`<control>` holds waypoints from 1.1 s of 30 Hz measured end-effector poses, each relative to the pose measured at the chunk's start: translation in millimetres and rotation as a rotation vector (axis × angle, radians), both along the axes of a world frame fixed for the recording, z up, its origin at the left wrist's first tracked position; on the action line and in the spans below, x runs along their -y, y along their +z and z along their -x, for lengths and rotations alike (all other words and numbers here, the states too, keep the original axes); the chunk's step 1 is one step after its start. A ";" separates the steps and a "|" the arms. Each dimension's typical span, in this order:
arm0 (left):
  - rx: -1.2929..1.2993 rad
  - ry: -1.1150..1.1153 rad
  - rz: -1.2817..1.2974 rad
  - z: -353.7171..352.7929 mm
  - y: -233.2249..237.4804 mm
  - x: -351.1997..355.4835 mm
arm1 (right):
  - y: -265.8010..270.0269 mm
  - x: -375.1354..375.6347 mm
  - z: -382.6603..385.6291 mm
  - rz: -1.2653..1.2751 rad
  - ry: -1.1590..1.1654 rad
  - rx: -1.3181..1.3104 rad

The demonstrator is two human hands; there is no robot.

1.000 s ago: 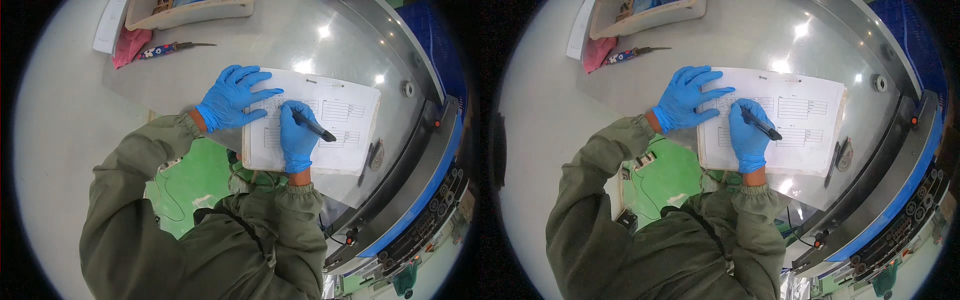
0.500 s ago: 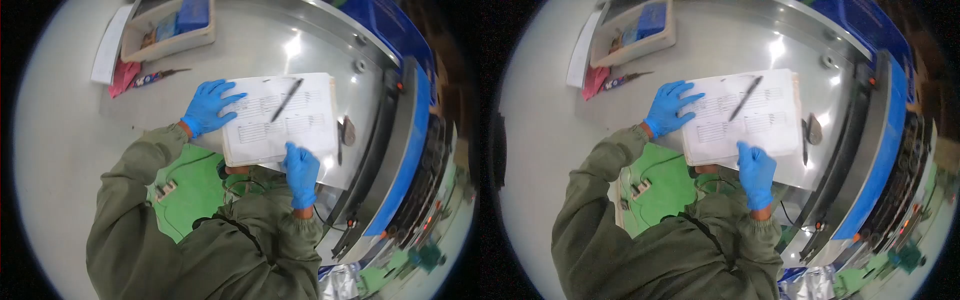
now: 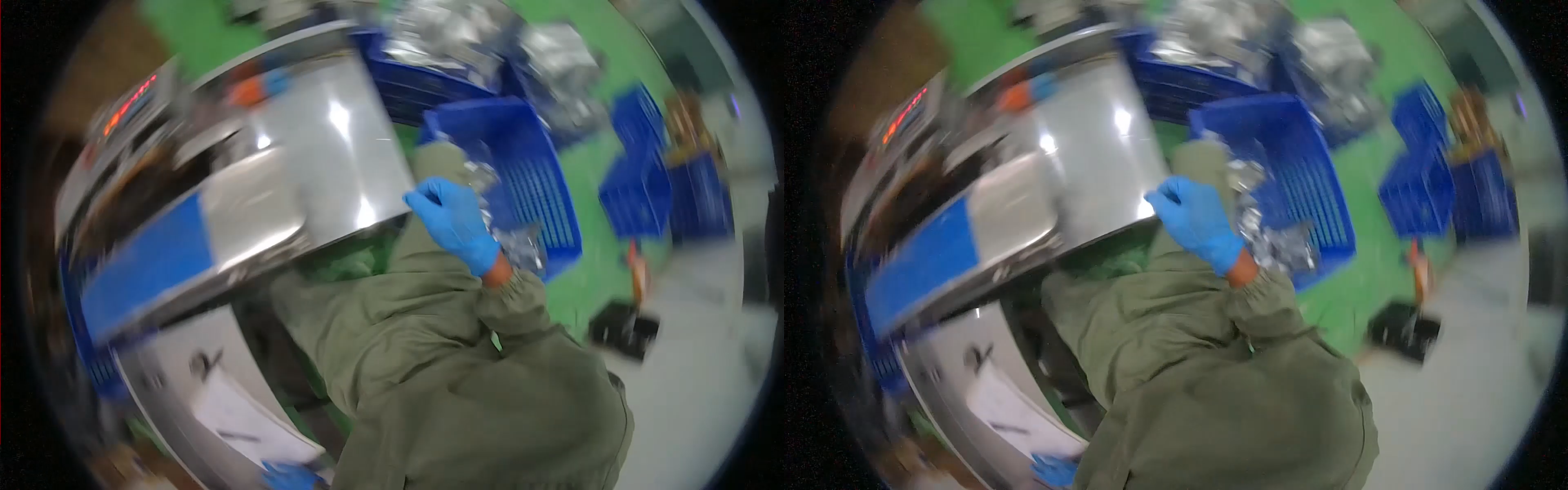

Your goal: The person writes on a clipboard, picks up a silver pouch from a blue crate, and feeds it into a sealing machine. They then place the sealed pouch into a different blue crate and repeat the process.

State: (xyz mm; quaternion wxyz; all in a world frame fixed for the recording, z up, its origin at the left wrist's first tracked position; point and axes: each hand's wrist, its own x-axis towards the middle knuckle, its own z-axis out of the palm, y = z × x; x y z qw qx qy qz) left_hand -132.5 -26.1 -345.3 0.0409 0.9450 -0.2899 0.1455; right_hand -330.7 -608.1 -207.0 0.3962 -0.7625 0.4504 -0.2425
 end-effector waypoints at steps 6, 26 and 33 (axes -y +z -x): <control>0.018 -0.320 0.062 -48.1 46.3 165.3 | -128.3 55.7 180.4 -0.064 -0.524 -0.450; -0.042 -0.485 0.417 -40.0 186.9 386.0 | -288.5 59.2 323.8 -0.236 -1.050 -0.531; 0.002 -0.388 0.495 -20.8 213.1 389.1 | -357.4 37.2 372.2 0.148 -0.256 -1.261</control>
